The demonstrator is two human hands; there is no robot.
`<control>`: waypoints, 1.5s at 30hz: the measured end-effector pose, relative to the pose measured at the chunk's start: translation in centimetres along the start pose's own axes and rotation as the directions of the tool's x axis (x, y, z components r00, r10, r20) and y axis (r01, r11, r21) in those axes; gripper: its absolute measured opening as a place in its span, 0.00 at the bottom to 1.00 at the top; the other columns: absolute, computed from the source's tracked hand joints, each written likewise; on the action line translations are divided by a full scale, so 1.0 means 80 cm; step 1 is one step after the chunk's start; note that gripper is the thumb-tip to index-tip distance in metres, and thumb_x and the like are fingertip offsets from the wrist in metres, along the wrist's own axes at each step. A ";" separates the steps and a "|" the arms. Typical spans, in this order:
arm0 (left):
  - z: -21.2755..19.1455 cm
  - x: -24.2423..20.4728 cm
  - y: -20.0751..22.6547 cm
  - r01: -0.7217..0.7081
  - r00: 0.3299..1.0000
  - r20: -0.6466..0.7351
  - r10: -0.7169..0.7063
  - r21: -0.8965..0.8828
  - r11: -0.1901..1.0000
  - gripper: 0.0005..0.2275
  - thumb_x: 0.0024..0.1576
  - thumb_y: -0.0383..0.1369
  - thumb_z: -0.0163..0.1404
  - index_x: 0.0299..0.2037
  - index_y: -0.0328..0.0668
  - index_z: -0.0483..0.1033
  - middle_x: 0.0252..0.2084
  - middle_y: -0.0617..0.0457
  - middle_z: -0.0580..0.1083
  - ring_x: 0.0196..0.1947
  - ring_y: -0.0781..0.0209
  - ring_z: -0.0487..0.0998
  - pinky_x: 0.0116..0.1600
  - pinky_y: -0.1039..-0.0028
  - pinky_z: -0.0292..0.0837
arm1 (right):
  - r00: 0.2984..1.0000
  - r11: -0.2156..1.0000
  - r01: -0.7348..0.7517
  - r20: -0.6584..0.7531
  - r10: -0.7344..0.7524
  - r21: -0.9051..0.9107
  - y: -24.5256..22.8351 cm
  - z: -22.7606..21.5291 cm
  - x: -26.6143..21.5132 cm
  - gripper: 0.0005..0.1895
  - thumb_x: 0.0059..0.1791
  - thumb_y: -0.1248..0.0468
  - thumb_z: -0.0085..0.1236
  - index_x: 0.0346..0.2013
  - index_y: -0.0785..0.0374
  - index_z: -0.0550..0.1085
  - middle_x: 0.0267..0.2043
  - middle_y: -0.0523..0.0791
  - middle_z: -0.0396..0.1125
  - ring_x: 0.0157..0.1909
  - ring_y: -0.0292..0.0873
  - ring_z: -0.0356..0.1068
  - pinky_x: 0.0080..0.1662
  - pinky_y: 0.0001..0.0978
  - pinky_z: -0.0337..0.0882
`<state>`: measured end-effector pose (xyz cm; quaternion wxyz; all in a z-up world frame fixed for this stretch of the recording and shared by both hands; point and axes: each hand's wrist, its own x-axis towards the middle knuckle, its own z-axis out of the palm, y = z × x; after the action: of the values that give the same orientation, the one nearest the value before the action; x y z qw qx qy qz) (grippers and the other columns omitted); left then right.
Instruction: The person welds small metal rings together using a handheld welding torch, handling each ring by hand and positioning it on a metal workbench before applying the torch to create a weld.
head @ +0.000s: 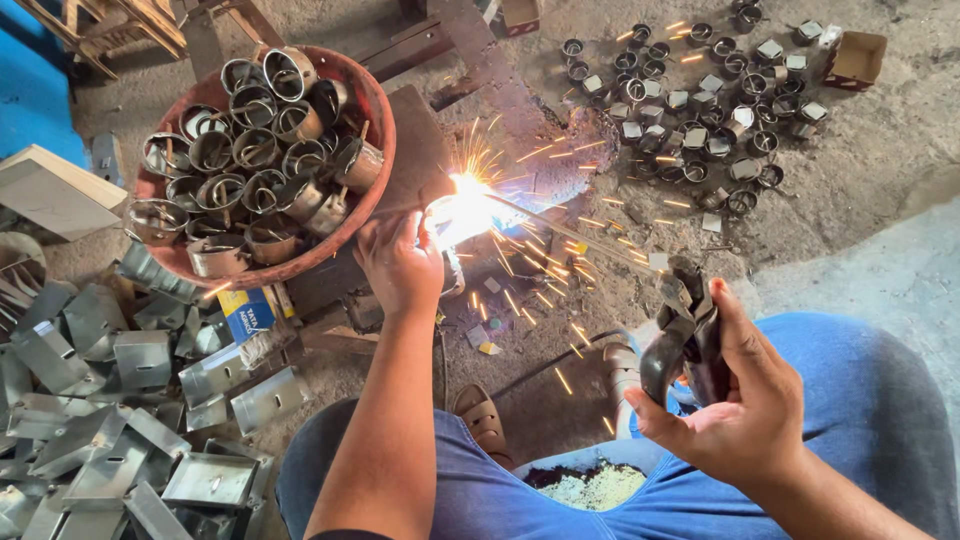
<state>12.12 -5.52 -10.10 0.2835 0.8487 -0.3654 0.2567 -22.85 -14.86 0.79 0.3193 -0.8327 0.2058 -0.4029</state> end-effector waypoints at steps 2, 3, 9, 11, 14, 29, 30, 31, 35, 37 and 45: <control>0.000 0.000 0.000 -0.005 1.000 -0.014 0.005 0.000 1.000 0.04 0.54 0.31 0.59 0.39 0.47 0.82 0.43 0.58 0.81 0.51 0.48 0.75 0.57 0.54 0.65 | 1.000 0.998 0.010 -0.010 -0.010 -0.068 -0.002 -0.002 0.003 0.58 0.34 0.55 0.76 0.69 0.79 0.57 0.53 0.53 0.71 0.50 0.41 0.74 0.51 0.30 0.73; 0.001 0.000 -0.001 -0.004 1.000 -0.008 0.004 -0.011 1.000 0.03 0.57 0.32 0.59 0.38 0.46 0.81 0.44 0.58 0.81 0.51 0.48 0.75 0.57 0.54 0.65 | 0.999 0.994 0.031 0.008 -0.031 -0.103 -0.002 -0.003 0.006 0.59 0.35 0.56 0.76 0.72 0.78 0.55 0.56 0.55 0.71 0.53 0.44 0.75 0.54 0.33 0.74; 0.003 -0.001 -0.001 0.020 1.000 0.001 -0.020 -0.022 1.000 0.07 0.58 0.35 0.59 0.41 0.43 0.82 0.45 0.55 0.79 0.52 0.45 0.73 0.59 0.52 0.66 | 0.991 0.939 -0.132 0.009 0.136 0.318 0.006 -0.008 0.028 0.45 0.46 0.60 0.68 0.69 0.70 0.53 0.41 0.48 0.68 0.34 0.36 0.71 0.43 0.32 0.72; 0.004 -0.002 -0.004 0.027 1.000 -0.002 -0.027 -0.018 0.999 0.08 0.58 0.36 0.59 0.42 0.43 0.83 0.45 0.54 0.79 0.53 0.44 0.72 0.59 0.52 0.66 | 0.978 0.913 -0.190 -0.013 0.209 0.360 0.018 -0.010 0.044 0.36 0.47 0.61 0.67 0.65 0.64 0.59 0.36 0.47 0.67 0.29 0.37 0.70 0.35 0.32 0.71; 0.002 -0.006 -0.012 -0.019 0.999 0.041 0.025 -0.158 0.987 0.08 0.58 0.30 0.56 0.44 0.37 0.82 0.48 0.49 0.78 0.54 0.44 0.74 0.60 0.49 0.66 | 0.782 0.411 -0.401 0.072 0.619 0.818 0.057 -0.005 0.089 0.23 0.48 0.59 0.60 0.53 0.53 0.60 0.39 0.45 0.64 0.32 0.45 0.67 0.34 0.42 0.70; -0.095 0.079 0.064 -0.114 0.989 0.048 0.141 -0.364 0.924 0.05 0.55 0.25 0.55 0.38 0.40 0.83 0.39 0.48 0.81 0.39 0.50 0.83 0.46 0.64 0.78 | 0.514 0.060 -0.387 0.162 0.842 0.920 0.160 0.004 0.151 0.13 0.46 0.50 0.59 0.38 0.48 0.67 0.33 0.43 0.61 0.31 0.42 0.60 0.36 0.37 0.62; -0.097 0.095 0.075 -0.094 0.955 0.245 0.169 -0.291 0.952 0.06 0.53 0.26 0.54 0.36 0.43 0.84 0.37 0.49 0.82 0.39 0.51 0.83 0.46 0.62 0.77 | 0.466 0.057 -0.367 0.131 0.875 0.928 0.166 0.002 0.150 0.14 0.46 0.49 0.59 0.38 0.50 0.67 0.33 0.44 0.61 0.31 0.42 0.62 0.36 0.38 0.63; -0.096 0.111 0.088 -0.084 0.885 0.432 0.173 -0.217 0.973 0.06 0.52 0.27 0.53 0.34 0.45 0.84 0.35 0.50 0.82 0.39 0.52 0.83 0.47 0.60 0.77 | 0.480 0.056 -0.369 0.139 0.866 0.928 0.172 0.000 0.150 0.14 0.46 0.49 0.59 0.38 0.50 0.67 0.33 0.44 0.61 0.31 0.42 0.62 0.36 0.38 0.63; -0.059 0.167 0.165 0.023 0.862 0.474 0.179 -0.389 0.921 0.06 0.54 0.32 0.54 0.37 0.54 0.84 0.35 0.50 0.82 0.33 0.51 0.83 0.41 0.61 0.78 | 0.436 0.095 -0.291 0.044 0.899 0.952 0.194 -0.001 0.149 0.14 0.47 0.49 0.59 0.36 0.49 0.64 0.33 0.43 0.63 0.34 0.42 0.63 0.39 0.40 0.64; -0.042 0.189 0.185 -0.101 0.975 0.117 0.192 -0.532 0.840 0.05 0.60 0.35 0.53 0.43 0.52 0.80 0.36 0.53 0.83 0.34 0.58 0.84 0.40 0.69 0.80 | 0.435 0.118 -0.294 0.023 0.900 0.949 0.206 -0.003 0.147 0.13 0.46 0.49 0.57 0.35 0.47 0.65 0.32 0.44 0.63 0.33 0.43 0.63 0.39 0.42 0.64; -0.027 0.242 0.068 0.422 0.802 0.492 -0.338 -0.067 0.904 0.10 0.60 0.44 0.53 0.48 0.59 0.79 0.39 0.60 0.83 0.29 0.66 0.83 0.31 0.70 0.77 | 0.387 0.130 -0.317 0.003 0.922 0.939 0.212 -0.002 0.140 0.12 0.51 0.49 0.52 0.38 0.48 0.60 0.34 0.43 0.62 0.35 0.43 0.63 0.45 0.46 0.64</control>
<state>19.09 -16.40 5.48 0.3050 0.9131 -0.2656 -0.0514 -17.84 -33.72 -4.94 0.7338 -0.1945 0.4270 -0.4913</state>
